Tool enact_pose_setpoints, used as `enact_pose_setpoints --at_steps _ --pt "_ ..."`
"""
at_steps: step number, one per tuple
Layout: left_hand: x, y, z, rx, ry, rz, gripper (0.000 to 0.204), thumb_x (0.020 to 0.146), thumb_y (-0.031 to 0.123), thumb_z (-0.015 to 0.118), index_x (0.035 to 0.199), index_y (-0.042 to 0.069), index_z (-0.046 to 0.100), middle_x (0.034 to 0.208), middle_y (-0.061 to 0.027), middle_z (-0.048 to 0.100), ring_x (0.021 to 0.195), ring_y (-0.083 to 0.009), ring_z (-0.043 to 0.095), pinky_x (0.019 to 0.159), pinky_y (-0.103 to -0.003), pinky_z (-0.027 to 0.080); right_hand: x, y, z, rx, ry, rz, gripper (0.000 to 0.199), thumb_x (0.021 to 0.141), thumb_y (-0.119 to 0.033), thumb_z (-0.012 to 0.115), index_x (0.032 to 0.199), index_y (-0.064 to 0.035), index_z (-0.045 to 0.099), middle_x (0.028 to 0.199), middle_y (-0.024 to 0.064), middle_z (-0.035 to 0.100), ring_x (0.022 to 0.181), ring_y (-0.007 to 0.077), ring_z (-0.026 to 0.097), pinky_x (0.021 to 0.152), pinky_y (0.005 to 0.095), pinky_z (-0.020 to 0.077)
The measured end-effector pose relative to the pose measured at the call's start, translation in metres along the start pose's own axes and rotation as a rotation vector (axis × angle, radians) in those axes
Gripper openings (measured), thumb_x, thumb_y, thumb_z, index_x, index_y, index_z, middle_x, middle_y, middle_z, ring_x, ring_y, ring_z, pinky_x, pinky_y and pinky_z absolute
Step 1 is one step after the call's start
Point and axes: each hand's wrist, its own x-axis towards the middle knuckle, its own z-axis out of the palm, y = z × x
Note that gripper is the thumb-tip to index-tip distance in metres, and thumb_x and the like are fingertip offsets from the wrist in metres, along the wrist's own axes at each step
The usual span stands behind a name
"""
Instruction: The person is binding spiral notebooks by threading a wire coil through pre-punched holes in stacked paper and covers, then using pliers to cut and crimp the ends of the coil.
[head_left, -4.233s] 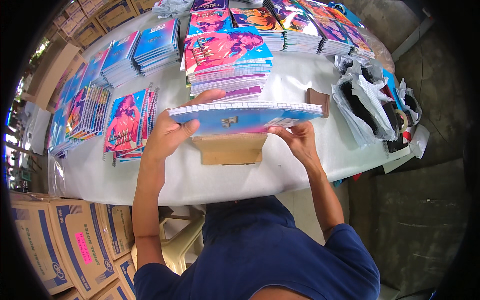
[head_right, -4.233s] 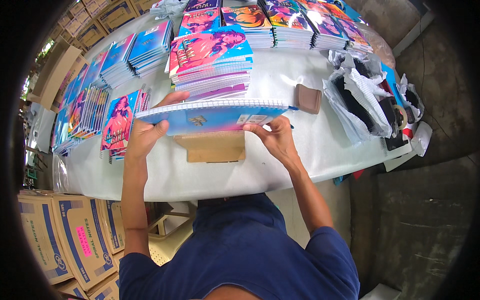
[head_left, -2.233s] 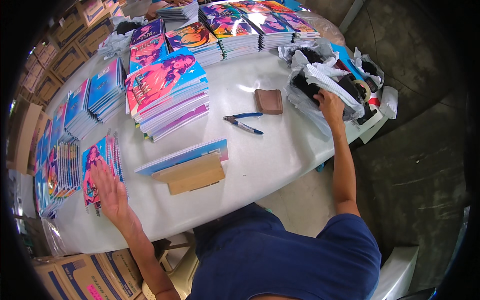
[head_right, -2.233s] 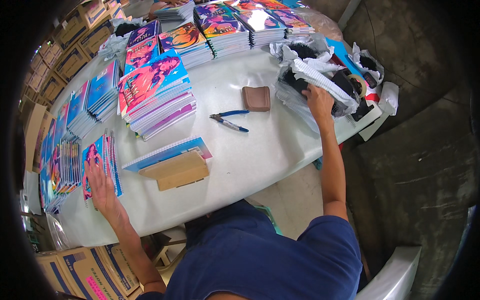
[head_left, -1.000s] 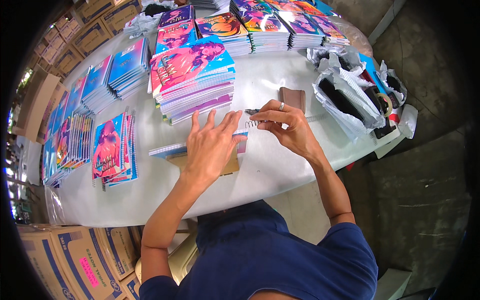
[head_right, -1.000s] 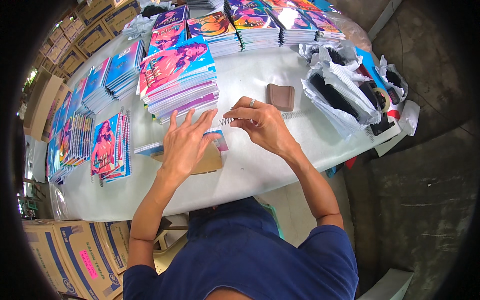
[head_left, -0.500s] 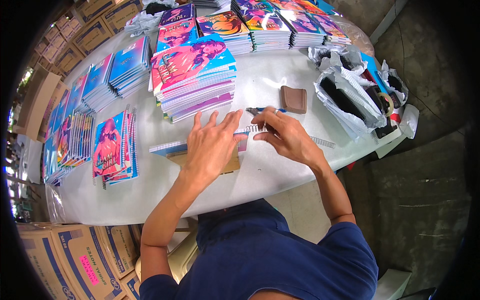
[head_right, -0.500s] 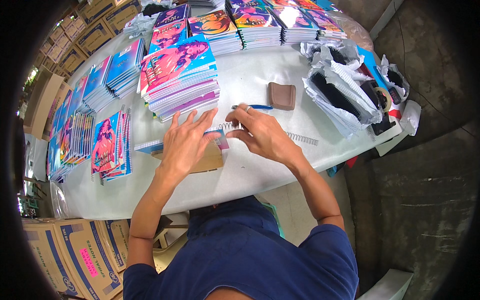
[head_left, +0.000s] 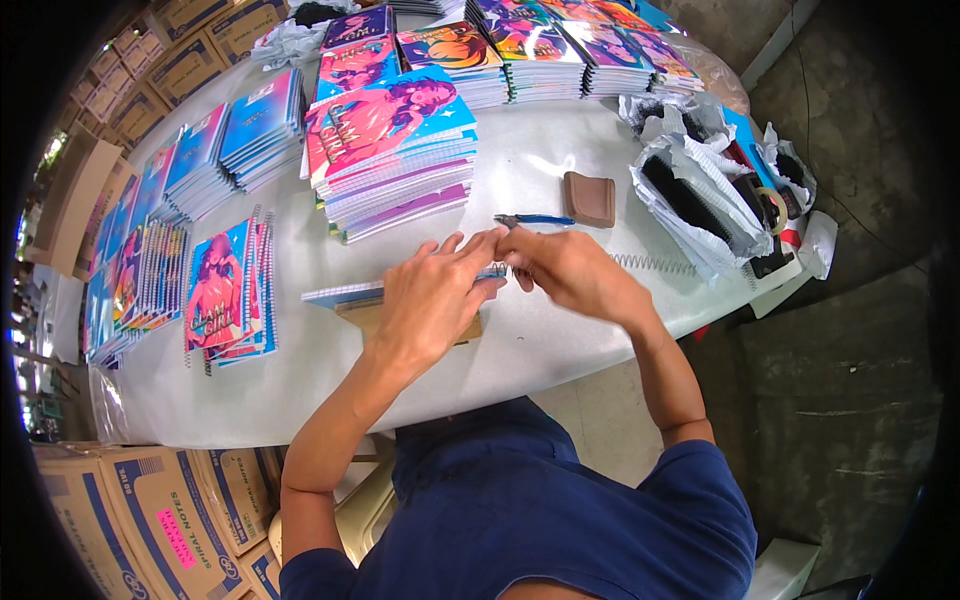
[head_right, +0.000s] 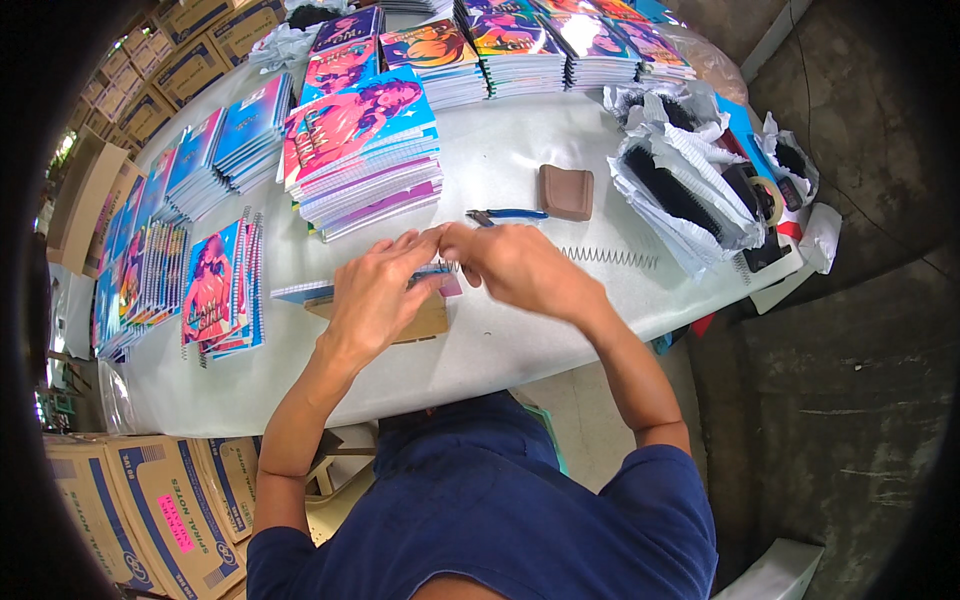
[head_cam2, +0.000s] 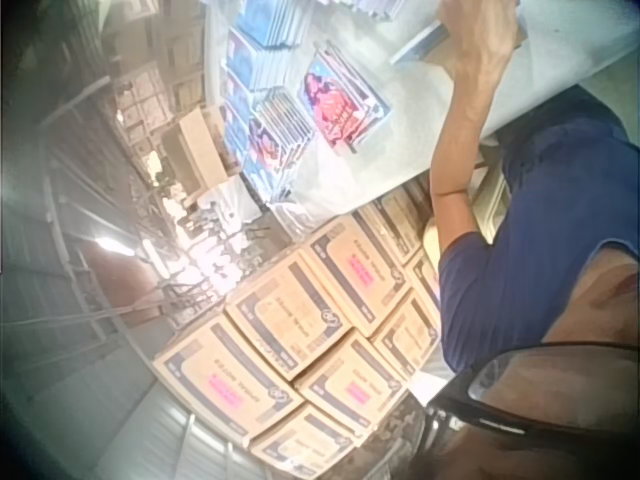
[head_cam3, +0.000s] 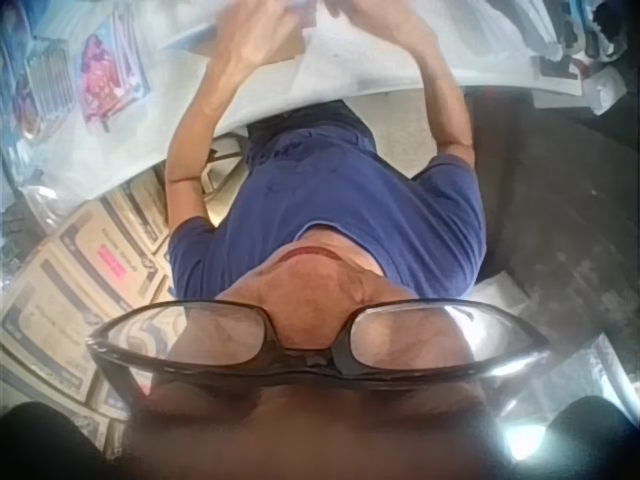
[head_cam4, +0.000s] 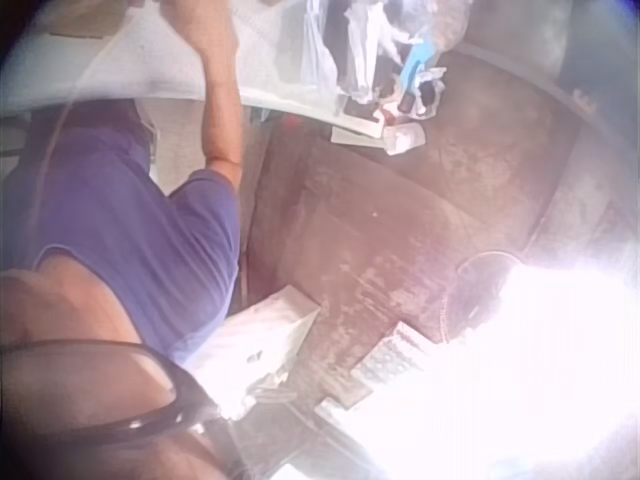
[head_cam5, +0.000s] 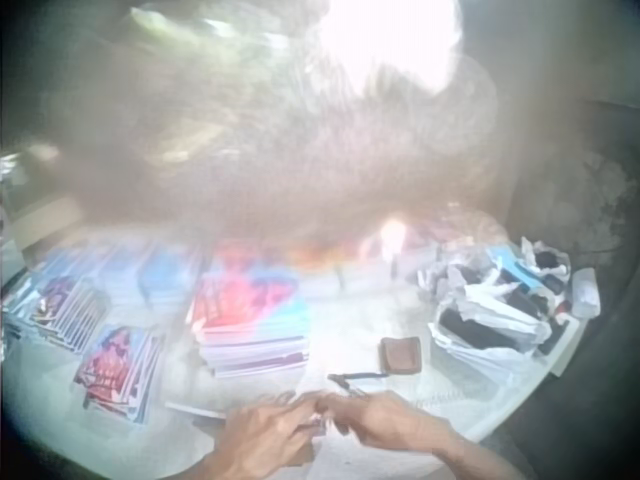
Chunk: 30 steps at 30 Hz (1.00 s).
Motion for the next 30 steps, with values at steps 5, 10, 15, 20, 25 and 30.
enact_pose_setpoints --at_steps 5,10,15,20,25,30 --pt "0.004 -0.001 0.000 -0.026 -0.055 -0.033 0.047 0.085 0.026 0.068 0.131 0.027 0.057 0.123 -0.0032 0.064 0.101 -0.0298 0.066 0.078 -0.040 0.054 0.019 0.106 0.008 -0.289 0.066 0.211 0.028 0.090 -0.025 0.062 0.108 -0.0042 0.060 0.105 0.0180 0.066 0.097 0.0307 0.064 0.080 0.0413 0.0495" --pt "0.019 0.001 -0.012 -0.094 -0.224 -0.115 0.042 0.085 0.031 0.068 0.126 0.029 0.062 0.123 -0.0012 0.064 0.098 -0.0311 0.066 0.079 -0.040 0.054 -0.005 0.162 0.064 -0.663 0.223 0.040 0.049 0.087 -0.030 0.065 0.126 -0.0048 0.052 0.124 0.0206 0.051 0.120 0.0334 0.047 0.103 0.0448 0.0342" --pt "0.021 -0.009 -0.007 0.010 -0.193 -0.050 0.041 0.083 0.034 0.068 0.124 0.029 0.064 0.122 0.0043 0.065 0.109 -0.0346 0.062 0.086 -0.041 0.054 -0.015 0.152 0.045 -0.350 0.296 0.099 0.040 0.090 -0.021 0.059 0.126 -0.0054 0.052 0.115 0.0184 0.052 0.111 0.0340 0.050 0.100 0.0428 0.0390" --pt "0.018 -0.017 0.005 0.076 0.034 0.264 0.040 0.084 0.036 0.066 0.124 0.030 0.063 0.120 0.0074 0.066 0.118 -0.0342 0.057 0.096 -0.044 0.048 -0.034 0.128 -0.016 0.198 0.589 0.242 0.036 0.096 -0.022 0.052 0.127 -0.0033 0.051 0.113 0.0155 0.055 0.107 0.0278 0.054 0.094 0.0372 0.0426" --pt "0.017 -0.020 0.003 0.031 -0.113 0.119 0.046 0.081 0.039 0.066 0.126 0.030 0.062 0.120 -0.0009 0.066 0.115 -0.0367 0.059 0.095 -0.045 0.047 -0.049 0.067 -0.041 0.001 0.744 0.106 0.036 0.092 -0.017 0.061 0.123 -0.0004 0.051 0.109 0.0136 0.057 0.102 0.0250 0.056 0.090 0.0354 0.0435" --pt "0.021 -0.007 -0.007 0.072 -0.148 0.015 0.051 0.083 0.036 0.067 0.132 0.033 0.056 0.104 -0.0144 0.068 0.098 -0.0388 0.063 0.079 -0.044 0.052 -0.051 -0.009 0.017 -0.031 0.550 0.175 0.055 0.079 -0.032 0.075 0.119 -0.0031 0.051 0.103 0.0139 0.057 0.089 0.0306 0.056 0.079 0.0407 0.0458"
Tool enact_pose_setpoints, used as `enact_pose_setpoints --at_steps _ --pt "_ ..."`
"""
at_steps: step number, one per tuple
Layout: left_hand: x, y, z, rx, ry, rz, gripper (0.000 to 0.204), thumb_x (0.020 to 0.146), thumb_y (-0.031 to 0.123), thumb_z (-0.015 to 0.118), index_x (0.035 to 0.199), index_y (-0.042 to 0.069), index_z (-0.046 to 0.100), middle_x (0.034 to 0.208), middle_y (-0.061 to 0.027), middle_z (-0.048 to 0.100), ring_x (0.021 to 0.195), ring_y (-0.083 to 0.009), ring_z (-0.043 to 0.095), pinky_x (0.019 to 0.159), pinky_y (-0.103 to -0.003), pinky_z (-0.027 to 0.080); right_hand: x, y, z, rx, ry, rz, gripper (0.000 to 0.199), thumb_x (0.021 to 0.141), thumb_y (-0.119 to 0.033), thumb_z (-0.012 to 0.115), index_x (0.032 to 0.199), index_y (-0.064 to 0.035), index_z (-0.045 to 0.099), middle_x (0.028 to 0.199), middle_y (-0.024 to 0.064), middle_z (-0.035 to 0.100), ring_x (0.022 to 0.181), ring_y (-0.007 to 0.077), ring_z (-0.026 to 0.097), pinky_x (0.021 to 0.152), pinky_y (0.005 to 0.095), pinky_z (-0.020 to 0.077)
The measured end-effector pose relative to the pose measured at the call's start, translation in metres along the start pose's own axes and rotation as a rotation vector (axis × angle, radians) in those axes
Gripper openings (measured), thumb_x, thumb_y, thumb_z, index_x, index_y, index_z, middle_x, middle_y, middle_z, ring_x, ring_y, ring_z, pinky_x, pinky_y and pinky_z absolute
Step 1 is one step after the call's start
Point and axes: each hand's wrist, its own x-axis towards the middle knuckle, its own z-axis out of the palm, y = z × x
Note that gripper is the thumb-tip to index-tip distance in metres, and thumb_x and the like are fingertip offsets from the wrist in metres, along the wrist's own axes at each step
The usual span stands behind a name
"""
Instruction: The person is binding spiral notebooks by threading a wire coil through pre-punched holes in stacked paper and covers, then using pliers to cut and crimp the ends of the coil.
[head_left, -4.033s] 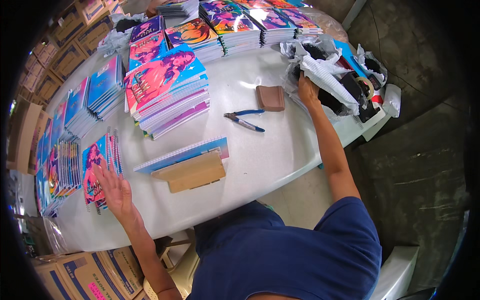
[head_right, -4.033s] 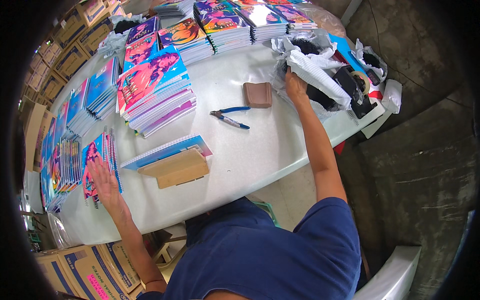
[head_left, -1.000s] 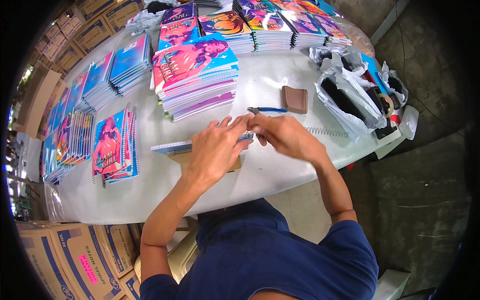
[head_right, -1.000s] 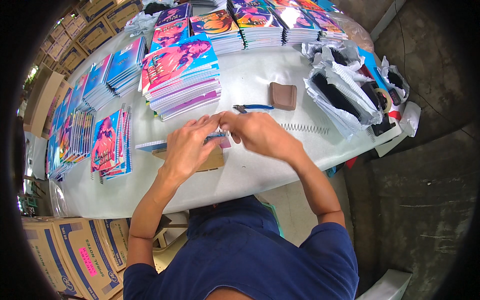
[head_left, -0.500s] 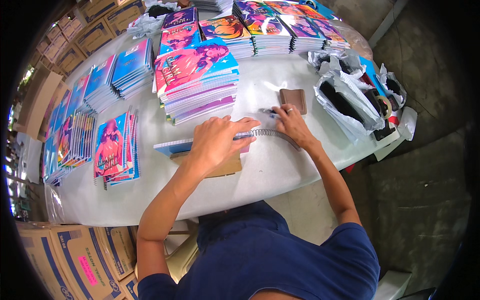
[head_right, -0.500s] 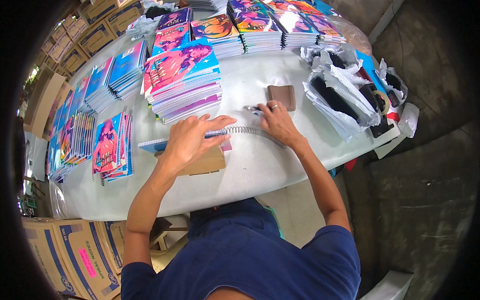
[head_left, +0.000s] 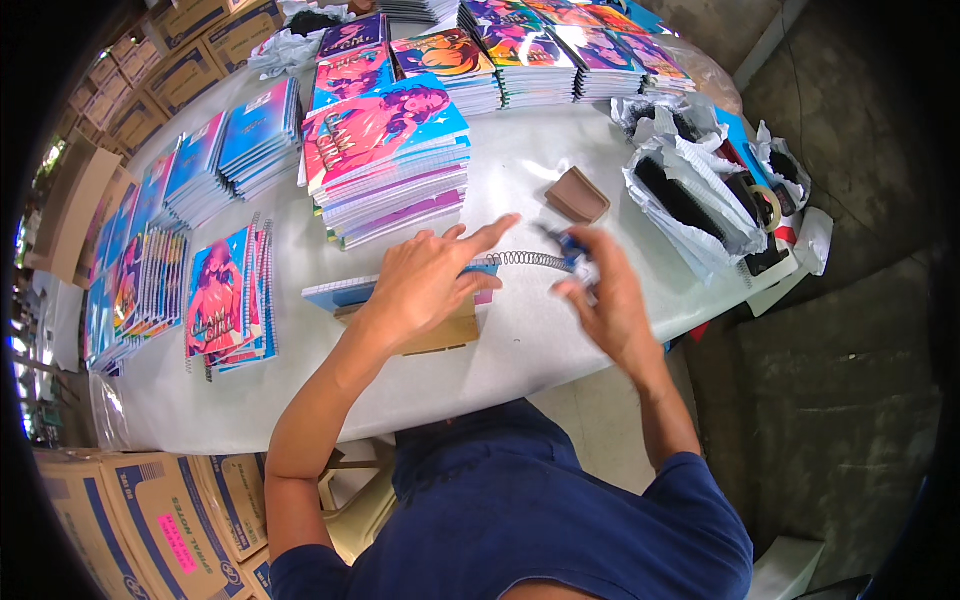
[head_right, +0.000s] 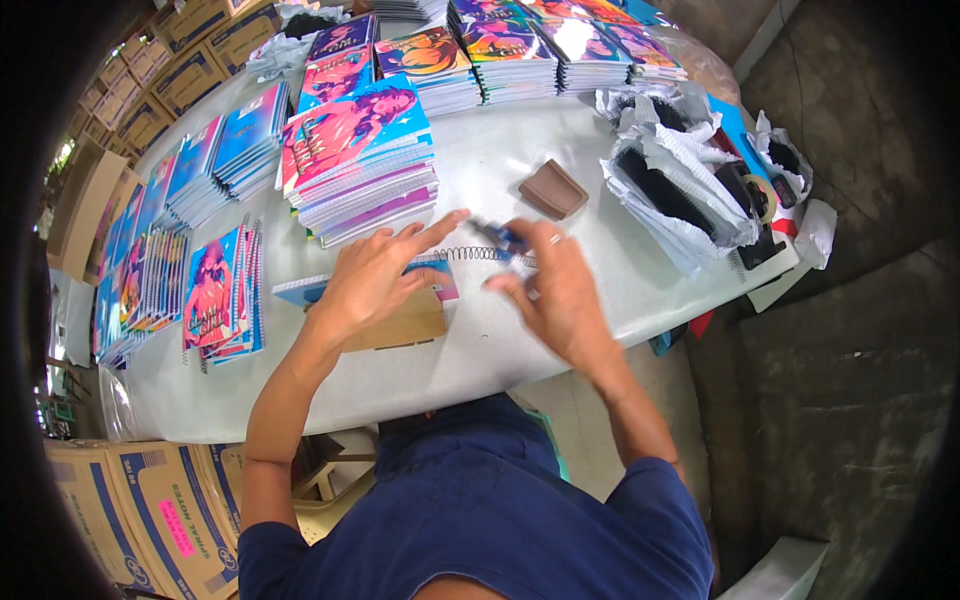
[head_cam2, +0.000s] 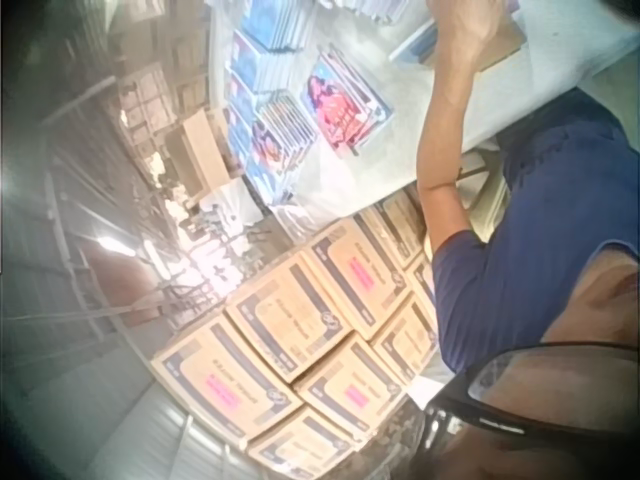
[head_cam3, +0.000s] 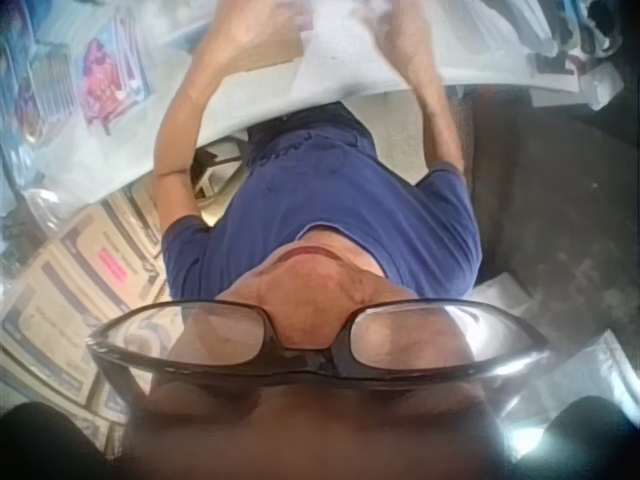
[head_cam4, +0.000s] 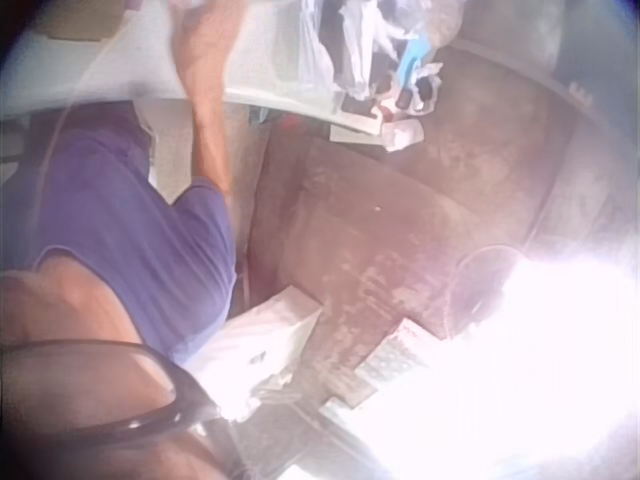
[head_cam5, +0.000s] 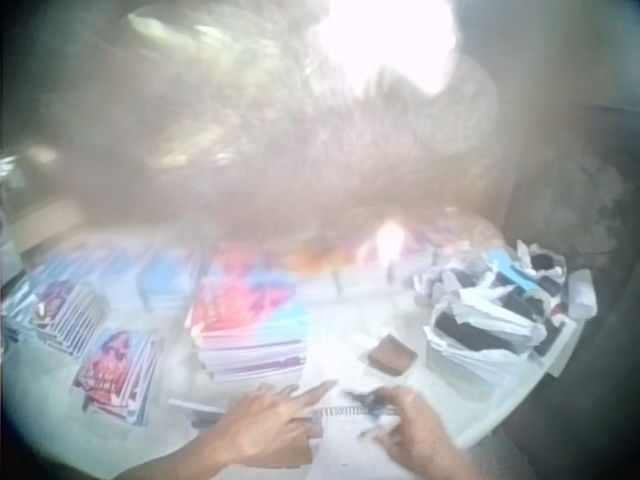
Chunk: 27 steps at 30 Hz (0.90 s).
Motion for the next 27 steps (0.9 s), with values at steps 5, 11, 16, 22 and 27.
enact_pose_setpoints --at_steps 5,11,16,22,27 --pt "0.003 -0.007 -0.003 -0.072 -0.114 0.038 0.051 0.089 0.031 0.063 0.138 0.032 0.050 0.074 -0.0141 0.066 0.073 -0.0354 0.065 0.063 -0.043 0.051 -0.028 -0.010 0.037 -0.309 0.002 -0.058 0.061 0.082 -0.049 0.065 0.121 -0.0031 0.051 0.098 0.0126 0.056 0.089 0.0290 0.051 0.076 0.0407 0.0388" --pt "-0.001 -0.005 0.004 0.020 0.023 0.051 0.054 0.089 0.029 0.063 0.140 0.033 0.047 0.072 -0.0121 0.066 0.067 -0.0316 0.065 0.060 -0.043 0.050 -0.034 -0.017 0.050 -0.441 0.057 0.003 0.057 0.083 -0.044 0.067 0.121 -0.0050 0.051 0.099 0.0111 0.056 0.090 0.0273 0.050 0.077 0.0398 0.0371" --pt "0.000 0.001 -0.002 0.025 -0.066 0.008 0.062 0.088 0.020 0.064 0.143 0.036 0.041 0.083 -0.0090 0.067 0.073 -0.0331 0.063 0.062 -0.044 0.050 -0.035 -0.018 0.052 -0.482 0.042 0.038 0.058 0.082 -0.041 0.070 0.123 -0.0060 0.050 0.102 0.0102 0.055 0.094 0.0283 0.050 0.080 0.0403 0.0367" --pt "-0.001 -0.006 0.008 0.100 -0.018 0.028 0.054 0.088 0.020 0.064 0.139 0.027 0.049 0.086 -0.0099 0.067 0.074 -0.0325 0.064 0.065 -0.044 0.052 -0.031 -0.017 0.053 -0.584 0.058 -0.013 0.057 0.081 -0.047 0.068 0.116 -0.0048 0.054 0.093 0.0095 0.055 0.086 0.0256 0.049 0.074 0.0394 0.0360" --pt "-0.001 -0.006 0.010 0.074 0.008 0.041 0.052 0.088 0.021 0.064 0.138 0.025 0.050 0.091 -0.0108 0.067 0.078 -0.0325 0.064 0.069 -0.044 0.052 -0.028 -0.013 0.051 -0.511 0.057 -0.062 0.047 0.083 -0.044 0.068 0.104 -0.0043 0.055 0.081 0.0097 0.057 0.072 0.0266 0.055 0.062 0.0381 0.0416"
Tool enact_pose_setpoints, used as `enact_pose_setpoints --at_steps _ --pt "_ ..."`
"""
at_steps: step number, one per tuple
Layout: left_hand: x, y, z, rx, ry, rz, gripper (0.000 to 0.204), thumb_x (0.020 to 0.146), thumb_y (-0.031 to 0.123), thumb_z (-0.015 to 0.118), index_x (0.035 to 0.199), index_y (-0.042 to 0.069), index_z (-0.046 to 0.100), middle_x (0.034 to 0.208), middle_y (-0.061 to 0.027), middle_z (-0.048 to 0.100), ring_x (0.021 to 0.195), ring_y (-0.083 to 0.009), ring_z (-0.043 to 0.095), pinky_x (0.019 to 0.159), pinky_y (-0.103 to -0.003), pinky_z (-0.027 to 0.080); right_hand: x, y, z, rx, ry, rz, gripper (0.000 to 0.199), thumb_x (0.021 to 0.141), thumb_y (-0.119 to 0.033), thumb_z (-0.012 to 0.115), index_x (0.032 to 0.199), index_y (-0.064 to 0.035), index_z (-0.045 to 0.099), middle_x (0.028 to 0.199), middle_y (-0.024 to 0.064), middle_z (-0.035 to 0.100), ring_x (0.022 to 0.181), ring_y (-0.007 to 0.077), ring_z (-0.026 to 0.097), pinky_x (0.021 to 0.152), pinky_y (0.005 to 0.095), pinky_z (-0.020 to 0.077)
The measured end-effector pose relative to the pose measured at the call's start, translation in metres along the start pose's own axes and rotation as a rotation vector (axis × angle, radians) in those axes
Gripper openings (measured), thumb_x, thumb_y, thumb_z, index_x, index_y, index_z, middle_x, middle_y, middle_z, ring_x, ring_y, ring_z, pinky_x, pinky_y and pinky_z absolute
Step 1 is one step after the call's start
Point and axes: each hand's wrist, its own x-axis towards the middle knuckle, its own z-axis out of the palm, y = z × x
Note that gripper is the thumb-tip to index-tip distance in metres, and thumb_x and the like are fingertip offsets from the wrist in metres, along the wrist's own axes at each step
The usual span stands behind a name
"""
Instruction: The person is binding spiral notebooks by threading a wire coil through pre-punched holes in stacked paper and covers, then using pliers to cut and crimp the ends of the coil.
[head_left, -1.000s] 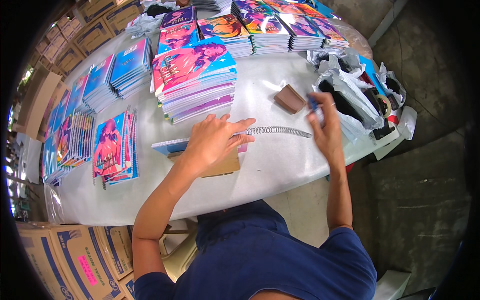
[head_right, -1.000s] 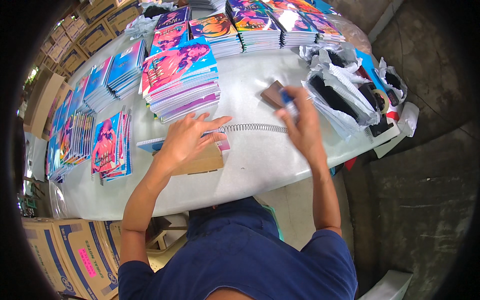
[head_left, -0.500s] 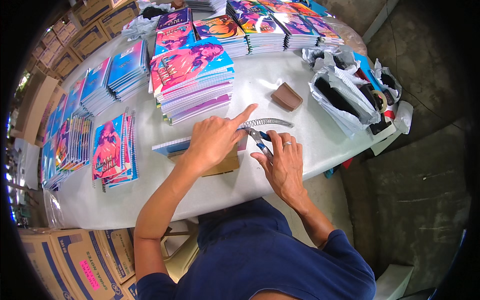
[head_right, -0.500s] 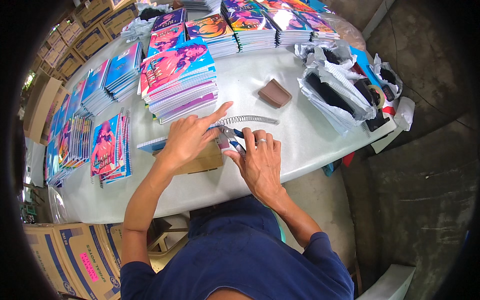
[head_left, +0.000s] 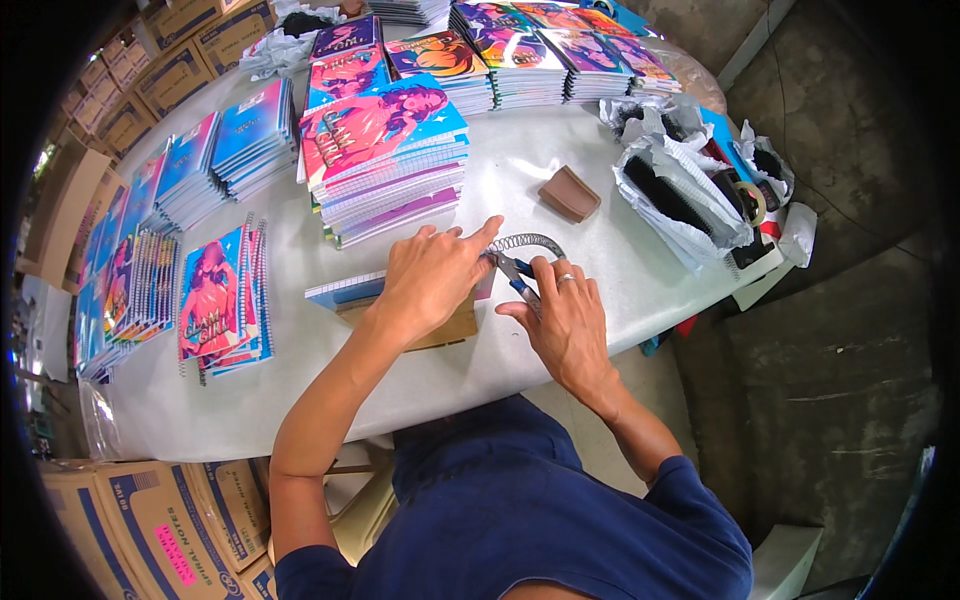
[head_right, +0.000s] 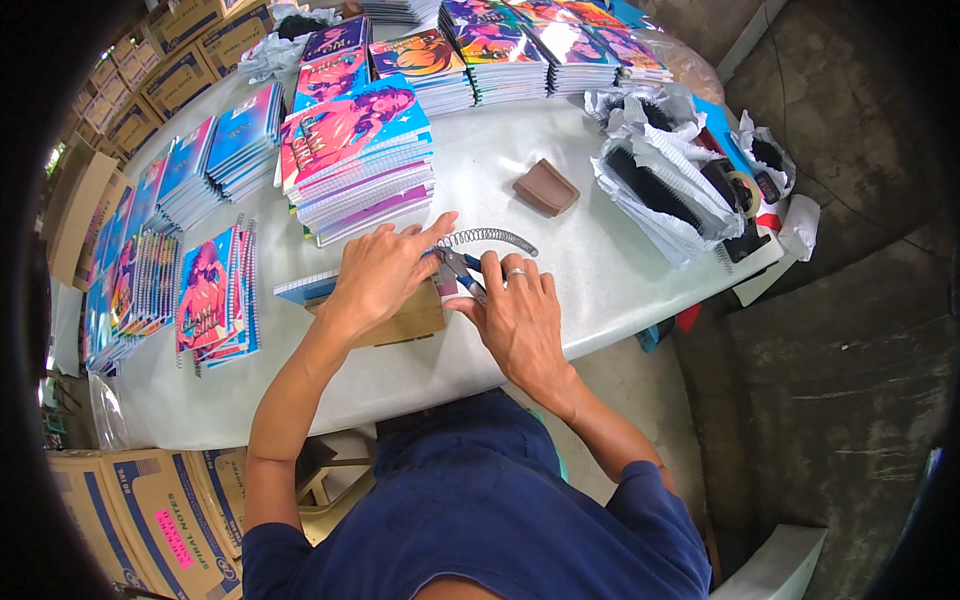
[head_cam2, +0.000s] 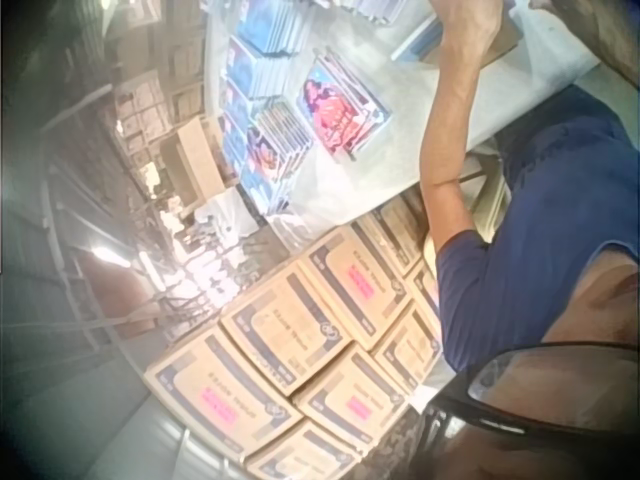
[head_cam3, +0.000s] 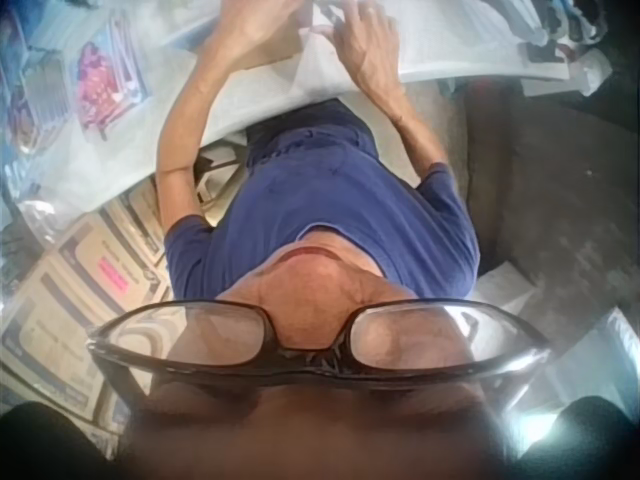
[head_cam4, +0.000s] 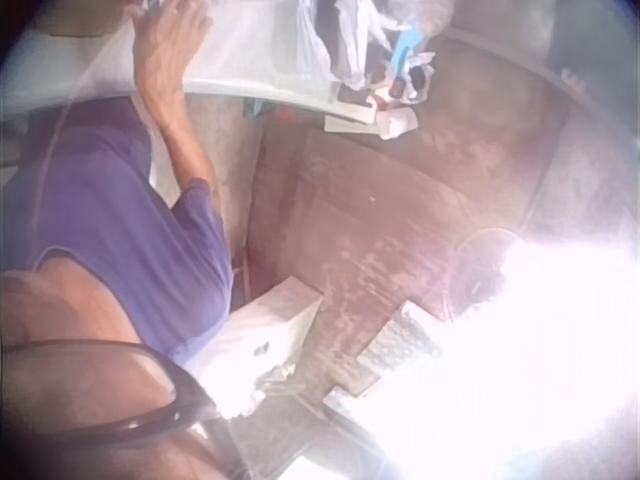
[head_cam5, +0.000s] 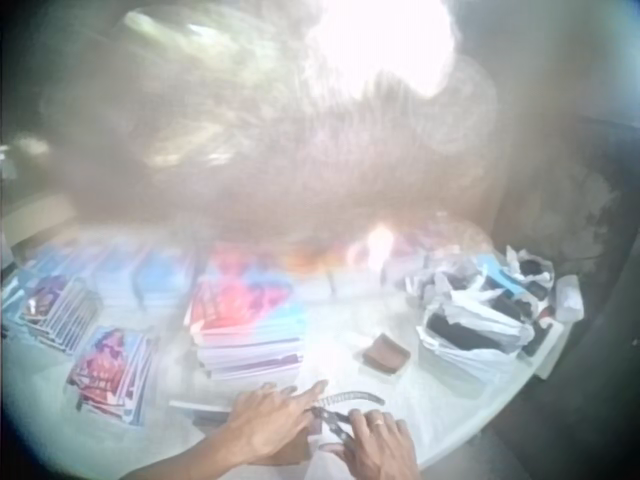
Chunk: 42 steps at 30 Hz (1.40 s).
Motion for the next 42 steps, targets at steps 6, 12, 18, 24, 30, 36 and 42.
enact_pose_setpoints --at_steps 6,12,18,24,30,36,42 --pt "-0.002 -0.003 0.004 0.038 0.138 0.059 0.053 0.088 0.029 0.064 0.139 0.026 0.049 0.093 -0.0131 0.067 0.084 -0.0320 0.065 0.070 -0.046 0.051 0.014 0.007 -0.013 0.225 -0.045 0.159 0.032 0.091 -0.034 0.065 0.090 -0.0038 0.054 0.066 0.0122 0.061 0.053 0.0311 0.060 0.047 0.0423 0.0440" --pt "0.010 0.019 -0.026 -0.051 -0.222 -0.103 0.055 0.090 0.039 0.061 0.141 0.025 0.046 0.092 -0.0171 0.068 0.083 -0.0360 0.066 0.068 -0.048 0.052 0.085 0.076 0.020 0.088 -0.113 0.092 0.043 0.093 -0.047 0.057 0.093 -0.0039 0.061 0.080 0.0178 0.066 0.073 0.0321 0.066 0.062 0.0443 0.0474" --pt "0.003 0.011 -0.005 0.019 0.003 -0.052 0.060 0.087 0.037 0.064 0.142 0.021 0.044 0.093 -0.0162 0.068 0.084 -0.0378 0.065 0.072 -0.047 0.053 0.099 0.113 0.067 0.173 -0.170 -0.263 0.049 0.093 -0.053 0.050 0.102 -0.0072 0.066 0.097 0.0185 0.065 0.092 0.0330 0.062 0.083 0.0480 0.0417" --pt "-0.006 0.006 0.003 -0.004 0.087 -0.045 0.062 0.084 0.031 0.069 0.139 0.015 0.046 0.100 -0.0154 0.068 0.092 -0.0370 0.065 0.077 -0.045 0.053 0.078 0.045 -0.011 0.661 -0.468 -0.182 0.027 0.079 -0.011 0.072 0.095 -0.0034 0.051 0.087 0.0107 0.060 0.071 0.0287 0.061 0.063 0.0364 0.0480" --pt "-0.008 0.013 0.007 -0.062 0.146 -0.049 0.053 0.084 0.029 0.070 0.130 0.007 0.054 0.102 -0.0169 0.069 0.087 -0.0351 0.067 0.069 -0.043 0.055 0.064 0.025 -0.016 0.339 -0.095 -0.406 0.020 0.081 -0.008 0.067 0.096 -0.0068 0.055 0.080 0.0076 0.057 0.070 0.0280 0.061 0.060 0.0413 0.0478" --pt "-0.012 0.014 0.002 -0.019 -0.043 -0.005 0.055 0.086 0.034 0.066 0.133 0.011 0.051 0.121 -0.0100 0.064 0.088 -0.0315 0.068 0.065 -0.043 0.056 0.066 0.040 -0.010 0.432 -0.317 -0.469 0.016 0.083 -0.005 0.062 0.098 -0.0043 0.060 0.084 0.0108 0.063 0.073 0.0296 0.063 0.065 0.0402 0.0507" --pt "-0.016 0.015 0.001 -0.014 0.075 0.008 0.061 0.087 0.039 0.062 0.143 0.026 0.041 0.128 -0.0064 0.061 0.089 -0.0328 0.068 0.067 -0.045 0.056 0.134 0.151 0.021 0.138 -0.470 -0.210 0.034 0.076 0.010 0.061 0.106 -0.0070 0.062 0.142 0.0108 0.048 0.121 0.0329 0.054 0.099 0.0417 0.0440"
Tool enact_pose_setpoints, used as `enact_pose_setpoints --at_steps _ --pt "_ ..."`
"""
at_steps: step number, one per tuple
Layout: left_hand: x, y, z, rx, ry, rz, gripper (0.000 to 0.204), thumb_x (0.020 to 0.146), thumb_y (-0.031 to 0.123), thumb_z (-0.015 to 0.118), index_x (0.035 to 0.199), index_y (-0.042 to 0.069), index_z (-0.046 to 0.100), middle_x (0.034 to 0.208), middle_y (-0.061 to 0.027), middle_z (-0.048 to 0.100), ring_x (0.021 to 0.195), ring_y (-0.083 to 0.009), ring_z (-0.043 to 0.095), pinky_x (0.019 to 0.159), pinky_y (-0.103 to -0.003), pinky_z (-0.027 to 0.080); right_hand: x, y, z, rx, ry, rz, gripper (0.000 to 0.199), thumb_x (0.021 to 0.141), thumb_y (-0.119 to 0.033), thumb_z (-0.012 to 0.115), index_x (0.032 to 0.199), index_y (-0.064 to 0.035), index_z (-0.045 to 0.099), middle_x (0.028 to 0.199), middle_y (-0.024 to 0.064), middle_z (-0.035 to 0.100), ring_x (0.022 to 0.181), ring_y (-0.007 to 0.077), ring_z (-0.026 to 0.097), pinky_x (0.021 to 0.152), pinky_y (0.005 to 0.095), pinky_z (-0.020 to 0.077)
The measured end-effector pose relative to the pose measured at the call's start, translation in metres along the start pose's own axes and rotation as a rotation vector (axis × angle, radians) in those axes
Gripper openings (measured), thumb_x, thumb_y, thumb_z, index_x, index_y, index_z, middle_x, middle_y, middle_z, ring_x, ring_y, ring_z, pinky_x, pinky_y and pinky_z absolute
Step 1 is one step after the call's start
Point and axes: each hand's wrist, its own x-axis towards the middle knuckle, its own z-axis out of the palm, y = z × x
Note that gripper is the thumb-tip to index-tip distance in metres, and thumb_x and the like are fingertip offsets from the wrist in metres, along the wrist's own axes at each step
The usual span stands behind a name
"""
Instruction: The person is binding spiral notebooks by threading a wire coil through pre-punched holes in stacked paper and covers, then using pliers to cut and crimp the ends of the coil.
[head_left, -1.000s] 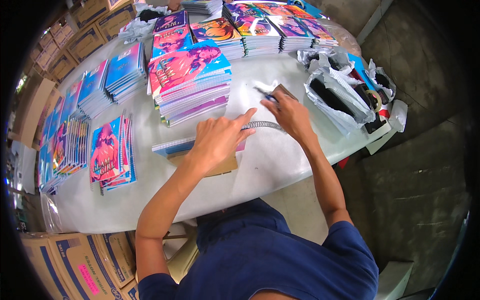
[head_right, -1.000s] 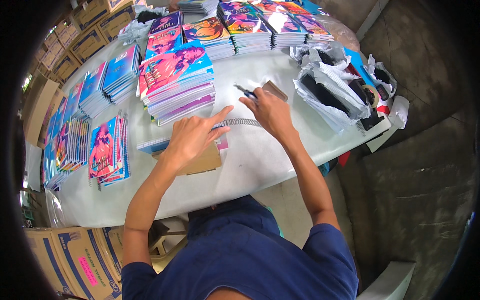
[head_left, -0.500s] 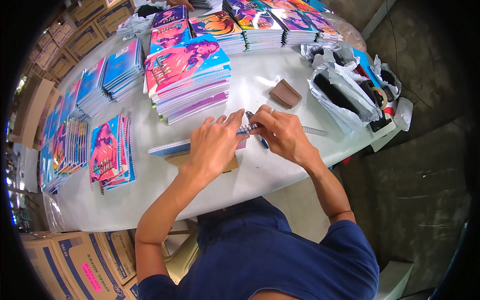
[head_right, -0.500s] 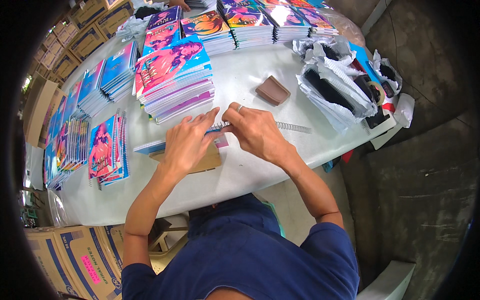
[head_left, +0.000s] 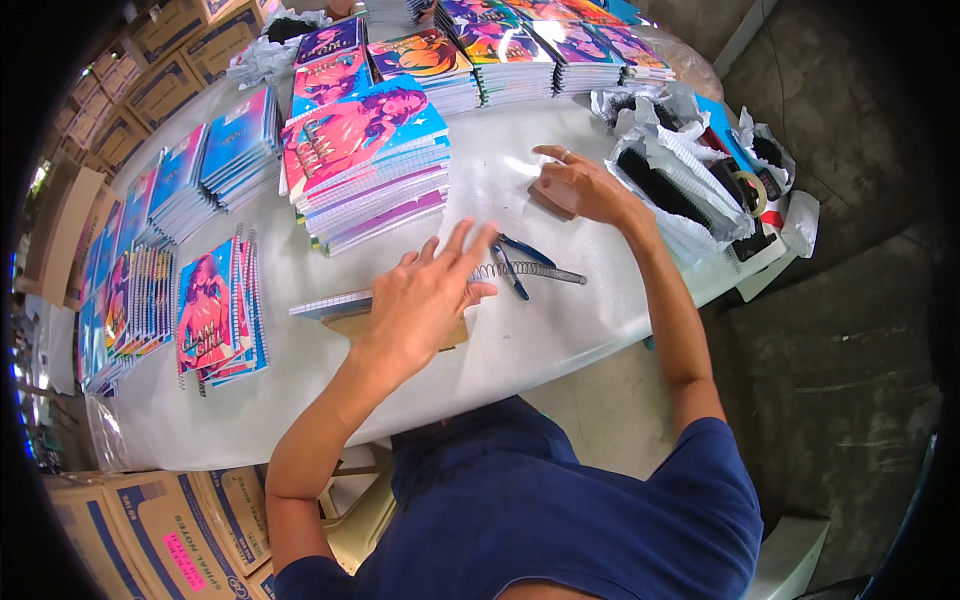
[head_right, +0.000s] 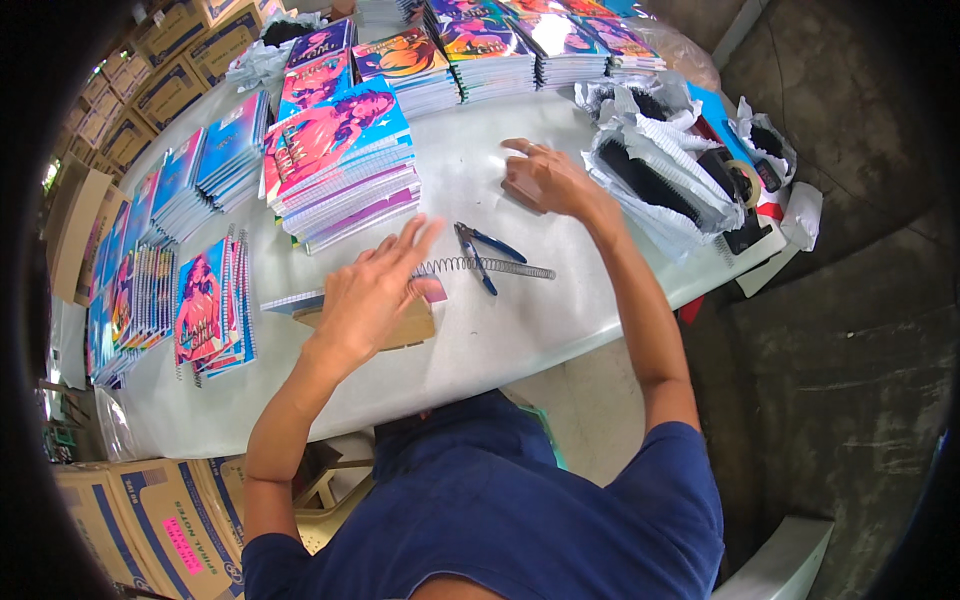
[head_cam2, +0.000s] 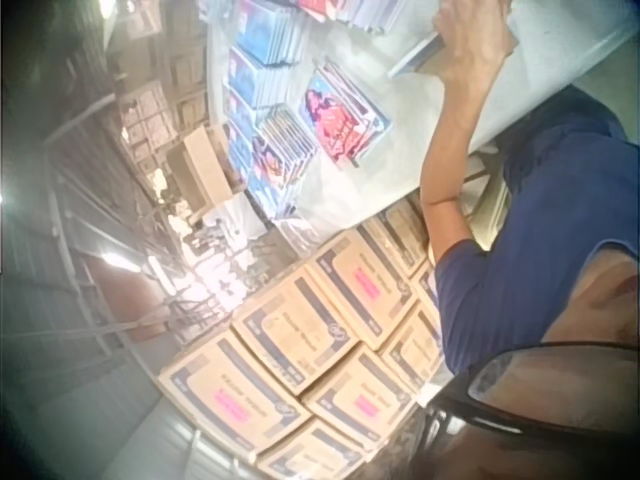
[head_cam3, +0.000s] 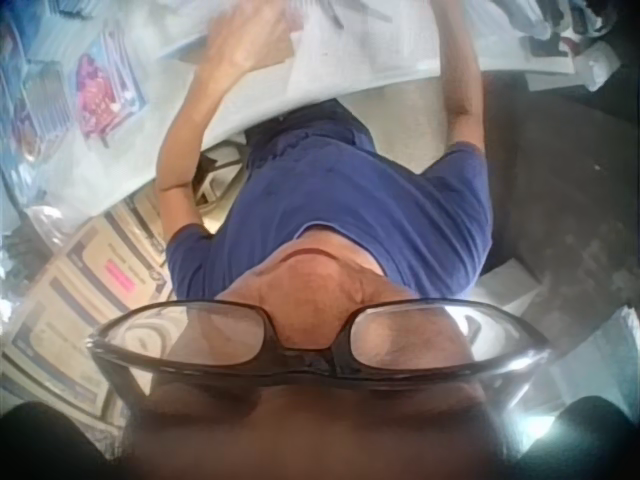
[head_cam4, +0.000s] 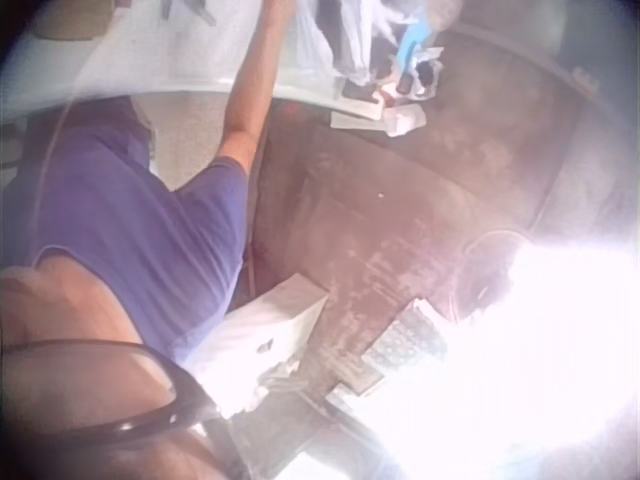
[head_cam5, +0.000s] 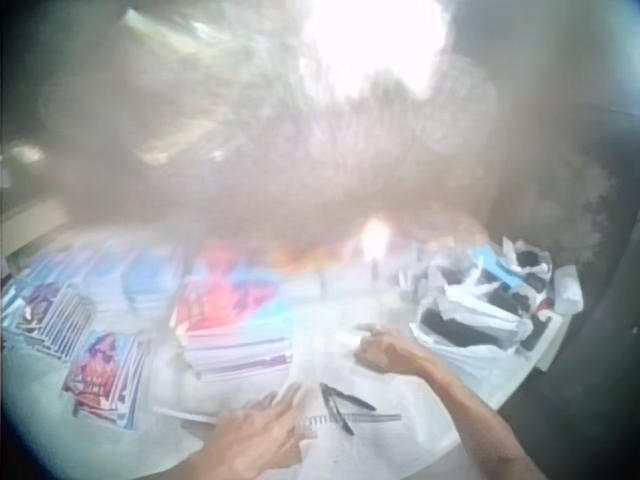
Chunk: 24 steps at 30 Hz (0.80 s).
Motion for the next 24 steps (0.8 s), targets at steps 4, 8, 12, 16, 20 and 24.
enact_pose_setpoints --at_steps 4,8,12,16,20,24 --pt "0.008 0.001 -0.010 0.012 -0.243 0.016 0.066 0.087 0.042 0.060 0.147 0.030 0.034 0.128 -0.0099 0.060 0.095 -0.0367 0.066 0.072 -0.049 0.055 -0.002 0.081 0.038 -0.400 -0.168 -0.172 0.059 0.079 -0.017 0.072 0.132 -0.0249 0.048 0.141 0.0057 0.050 0.132 0.0323 0.041 0.102 0.0539 0.0376" --pt "-0.004 -0.006 -0.008 0.003 -0.071 0.007 0.075 0.085 0.040 0.064 0.150 0.031 0.026 0.126 -0.0135 0.061 0.104 -0.0400 0.062 0.080 -0.050 0.054 0.021 0.024 -0.011 -0.056 -0.463 0.152 0.052 0.078 -0.027 0.075 0.126 -0.0182 0.058 0.135 0.0098 0.055 0.125 0.0282 0.048 0.105 0.0435 0.0376" --pt "-0.007 -0.018 -0.002 -0.055 0.154 -0.093 0.089 0.078 0.040 0.072 0.151 0.030 0.023 0.124 -0.0122 0.062 0.106 -0.0420 0.060 0.084 -0.049 0.053 0.021 -0.033 -0.032 0.831 -0.428 -0.242 0.046 0.087 -0.041 0.063 0.116 -0.0059 0.066 0.115 0.0139 0.063 0.108 0.0277 0.057 0.096 0.0364 0.0413" --pt "-0.008 -0.020 0.003 -0.062 0.190 -0.158 0.098 0.070 0.041 0.077 0.151 0.030 0.024 0.120 -0.0097 0.065 0.106 -0.0413 0.061 0.085 -0.048 0.053 0.030 -0.065 -0.014 0.629 -0.532 -0.266 0.050 0.093 -0.044 0.056 0.116 -0.0009 0.067 0.114 0.0137 0.065 0.106 0.0225 0.059 0.094 0.0347 0.0436" --pt "-0.010 -0.022 0.002 -0.054 0.218 -0.184 0.100 0.067 0.042 0.079 0.151 0.031 0.025 0.118 -0.0067 0.066 0.106 -0.0388 0.062 0.083 -0.047 0.053 0.029 -0.063 -0.017 0.922 -0.529 -0.361 0.058 0.088 -0.053 0.060 0.119 -0.0049 0.067 0.117 0.0119 0.066 0.109 0.0245 0.061 0.097 0.0361 0.0444" --pt "-0.010 -0.023 0.000 -0.035 0.225 -0.161 0.100 0.066 0.041 0.079 0.150 0.032 0.027 0.116 -0.0054 0.067 0.105 -0.0377 0.062 0.082 -0.046 0.053 0.037 -0.061 -0.003 0.823 -0.542 -0.327 0.059 0.086 -0.054 0.061 0.121 -0.0064 0.067 0.119 0.0111 0.067 0.110 0.0260 0.061 0.099 0.0381 0.0435"
